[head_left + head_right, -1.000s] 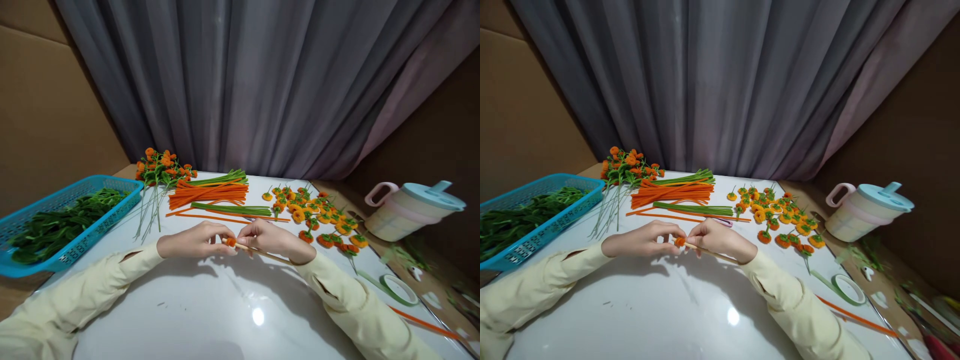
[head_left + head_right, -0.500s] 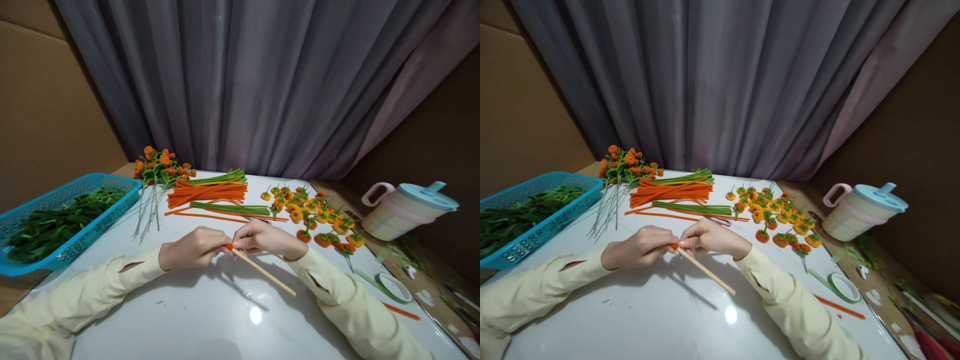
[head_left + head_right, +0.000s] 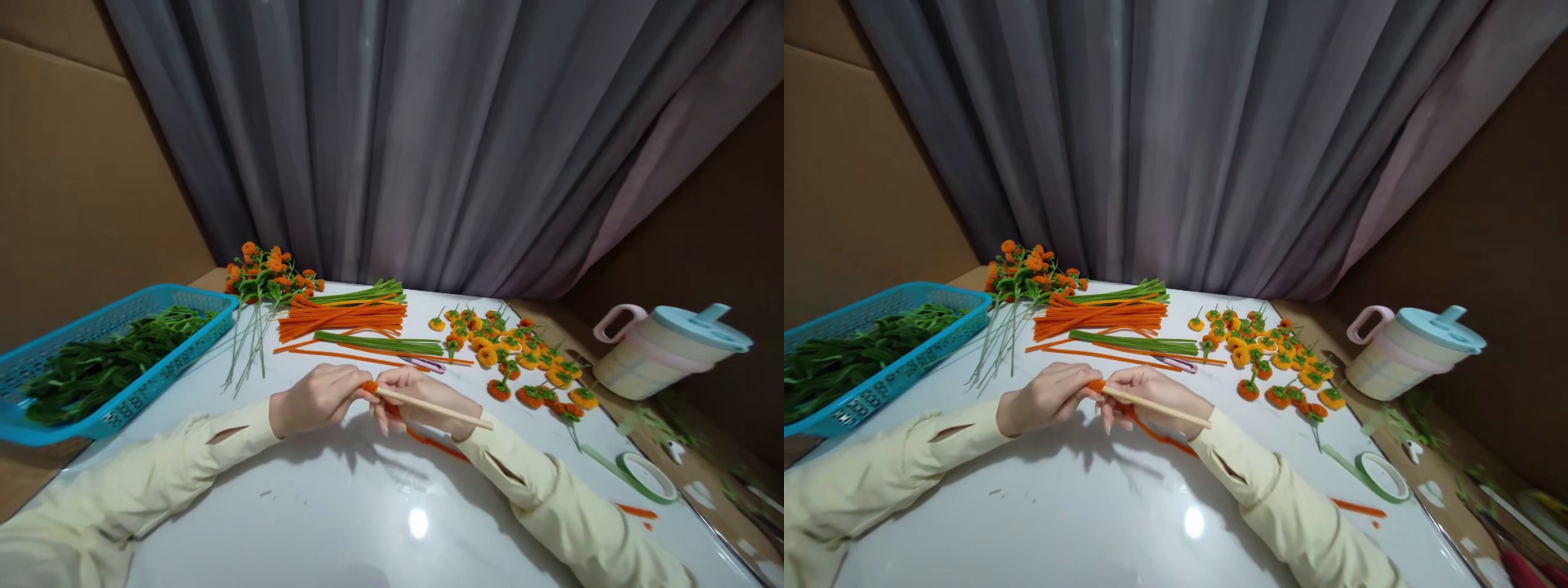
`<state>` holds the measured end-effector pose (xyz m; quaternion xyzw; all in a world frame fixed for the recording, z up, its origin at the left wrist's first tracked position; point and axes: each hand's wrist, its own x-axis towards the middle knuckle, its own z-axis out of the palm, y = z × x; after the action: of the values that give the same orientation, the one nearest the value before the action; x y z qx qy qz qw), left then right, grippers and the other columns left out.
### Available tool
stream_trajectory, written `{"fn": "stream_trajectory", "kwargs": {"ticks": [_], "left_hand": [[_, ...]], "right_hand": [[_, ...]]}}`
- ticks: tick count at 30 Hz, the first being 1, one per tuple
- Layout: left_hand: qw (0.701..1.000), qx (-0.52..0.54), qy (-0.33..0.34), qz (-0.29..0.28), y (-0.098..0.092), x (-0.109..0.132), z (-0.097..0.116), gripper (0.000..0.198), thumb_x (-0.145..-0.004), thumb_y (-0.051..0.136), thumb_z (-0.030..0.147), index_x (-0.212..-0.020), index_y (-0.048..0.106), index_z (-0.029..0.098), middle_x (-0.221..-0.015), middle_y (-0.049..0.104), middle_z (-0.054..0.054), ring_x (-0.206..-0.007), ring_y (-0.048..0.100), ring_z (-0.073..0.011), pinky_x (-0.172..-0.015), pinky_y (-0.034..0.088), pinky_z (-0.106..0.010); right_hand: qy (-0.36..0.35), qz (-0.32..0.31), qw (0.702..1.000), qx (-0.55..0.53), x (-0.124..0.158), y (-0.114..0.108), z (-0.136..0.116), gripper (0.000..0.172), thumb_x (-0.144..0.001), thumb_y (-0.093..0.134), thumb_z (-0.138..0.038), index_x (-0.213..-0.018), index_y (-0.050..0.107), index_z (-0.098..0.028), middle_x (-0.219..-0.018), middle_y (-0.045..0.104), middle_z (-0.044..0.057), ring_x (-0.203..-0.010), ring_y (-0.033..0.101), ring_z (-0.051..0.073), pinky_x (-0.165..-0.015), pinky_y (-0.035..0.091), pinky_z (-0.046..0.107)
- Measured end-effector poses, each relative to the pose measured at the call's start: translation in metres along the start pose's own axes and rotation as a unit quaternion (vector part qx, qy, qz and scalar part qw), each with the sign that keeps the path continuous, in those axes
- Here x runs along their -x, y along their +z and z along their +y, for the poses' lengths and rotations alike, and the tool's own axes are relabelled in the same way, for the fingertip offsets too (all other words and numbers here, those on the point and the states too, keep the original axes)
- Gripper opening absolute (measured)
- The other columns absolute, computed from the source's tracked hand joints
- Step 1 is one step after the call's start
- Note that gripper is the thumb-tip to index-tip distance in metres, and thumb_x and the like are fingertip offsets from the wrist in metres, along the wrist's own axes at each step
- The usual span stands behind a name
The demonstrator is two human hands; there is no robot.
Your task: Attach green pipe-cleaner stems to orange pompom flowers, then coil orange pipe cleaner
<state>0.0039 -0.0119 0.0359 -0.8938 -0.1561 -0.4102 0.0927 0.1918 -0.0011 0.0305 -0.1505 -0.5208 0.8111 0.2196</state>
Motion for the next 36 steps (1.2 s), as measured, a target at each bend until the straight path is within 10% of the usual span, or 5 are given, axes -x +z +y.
{"fn": "stream_trajectory", "kwargs": {"ticks": [10,22,26,32,36], "left_hand": [[0.995,-0.049,-0.076,0.036,0.006,0.005,-0.002,0.019,-0.086,0.038,0.008,-0.097,0.052,0.015,-0.065,0.063,-0.002,-0.053,0.057,-0.0123,-0.05,0.044,-0.021],[0.998,0.005,-0.067,0.015,0.005,0.002,-0.002,0.018,-0.085,0.042,0.009,-0.086,0.059,0.014,-0.064,0.064,-0.003,-0.053,0.059,-0.0116,-0.049,0.044,-0.02],[0.993,-0.009,-0.083,-0.086,0.002,0.002,-0.001,0.024,-0.084,0.037,0.008,-0.074,0.058,0.014,-0.05,0.053,0.0,-0.043,0.048,-0.0114,-0.042,0.032,-0.023],[0.973,0.085,-0.118,-0.179,-0.002,-0.002,0.002,0.031,-0.087,0.036,0.014,-0.061,0.054,0.015,-0.052,0.052,-0.001,-0.046,0.045,-0.0104,-0.047,0.03,-0.023],[0.947,0.187,-0.188,-0.182,-0.006,-0.008,0.0,0.038,-0.091,0.039,0.027,-0.059,0.054,0.014,-0.048,0.048,0.002,-0.045,0.042,-0.0079,-0.048,0.029,-0.02]], "right_hand": [[-0.02,0.065,0.997,-0.047,-0.004,0.015,0.005,0.025,-0.082,0.059,-0.036,-0.077,0.058,-0.012,-0.059,0.061,0.001,-0.042,0.042,0.006,-0.046,0.03,0.021],[0.072,0.145,0.968,0.194,0.004,0.03,-0.004,0.023,-0.092,0.036,-0.031,-0.079,0.048,-0.016,-0.051,0.055,-0.004,-0.033,0.022,0.005,-0.035,0.015,0.019],[0.09,0.146,0.907,0.384,0.007,0.034,-0.007,0.019,-0.09,0.034,-0.017,-0.076,0.047,-0.017,-0.054,0.05,-0.003,-0.042,0.035,0.007,-0.044,0.028,0.018],[0.055,0.144,0.736,0.659,0.017,0.034,-0.02,0.021,-0.081,0.046,-0.009,-0.062,0.049,-0.016,-0.052,0.042,-0.004,-0.048,0.032,0.008,-0.051,0.023,0.023],[0.029,0.153,0.744,0.649,0.02,0.027,-0.033,0.025,-0.085,0.045,-0.017,-0.06,0.049,-0.016,-0.051,0.039,-0.004,-0.049,0.031,0.008,-0.051,0.022,0.023]]}}
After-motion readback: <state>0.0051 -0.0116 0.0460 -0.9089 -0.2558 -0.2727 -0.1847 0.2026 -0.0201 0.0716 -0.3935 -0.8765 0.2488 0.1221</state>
